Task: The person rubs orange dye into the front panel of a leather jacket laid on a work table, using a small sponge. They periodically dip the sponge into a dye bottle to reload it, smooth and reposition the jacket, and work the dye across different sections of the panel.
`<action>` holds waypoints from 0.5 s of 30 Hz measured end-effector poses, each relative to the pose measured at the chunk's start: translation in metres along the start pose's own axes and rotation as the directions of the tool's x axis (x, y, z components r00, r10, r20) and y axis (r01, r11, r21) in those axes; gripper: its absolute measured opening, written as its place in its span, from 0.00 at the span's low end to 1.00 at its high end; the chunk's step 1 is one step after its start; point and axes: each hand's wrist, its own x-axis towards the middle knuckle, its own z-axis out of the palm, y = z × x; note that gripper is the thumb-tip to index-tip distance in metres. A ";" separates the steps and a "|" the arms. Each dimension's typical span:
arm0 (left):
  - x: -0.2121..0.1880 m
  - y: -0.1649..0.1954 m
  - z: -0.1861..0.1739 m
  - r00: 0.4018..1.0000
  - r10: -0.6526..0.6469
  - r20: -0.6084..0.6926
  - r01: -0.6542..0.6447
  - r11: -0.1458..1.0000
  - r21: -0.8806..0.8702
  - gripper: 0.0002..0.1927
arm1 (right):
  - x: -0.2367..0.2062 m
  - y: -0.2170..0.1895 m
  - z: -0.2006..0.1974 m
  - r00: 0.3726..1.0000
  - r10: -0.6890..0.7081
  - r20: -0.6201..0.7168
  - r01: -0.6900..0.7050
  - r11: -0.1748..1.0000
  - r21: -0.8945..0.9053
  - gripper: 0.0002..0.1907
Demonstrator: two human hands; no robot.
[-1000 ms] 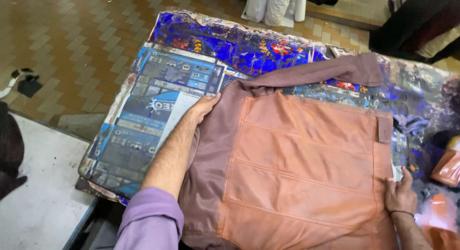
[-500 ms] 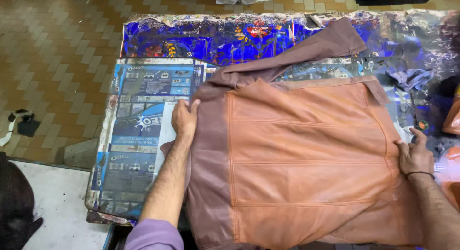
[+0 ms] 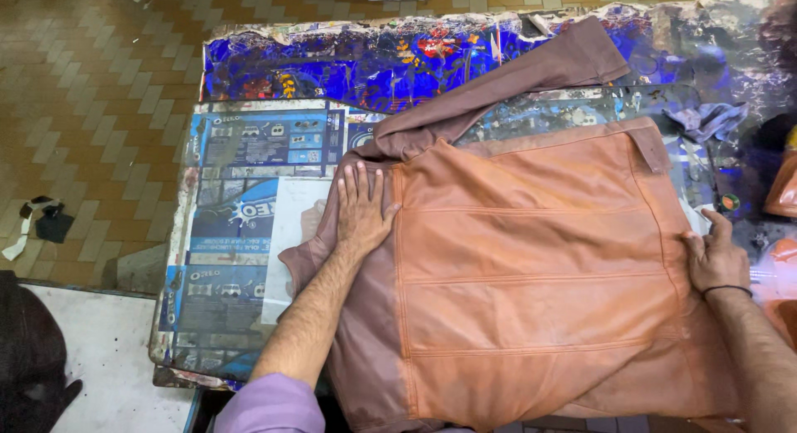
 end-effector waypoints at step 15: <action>-0.037 0.056 0.018 0.998 -0.020 -0.056 0.007 0.976 -0.215 0.38 | -0.015 0.087 -0.070 0.964 -0.213 -0.159 0.242 0.950 0.195 0.31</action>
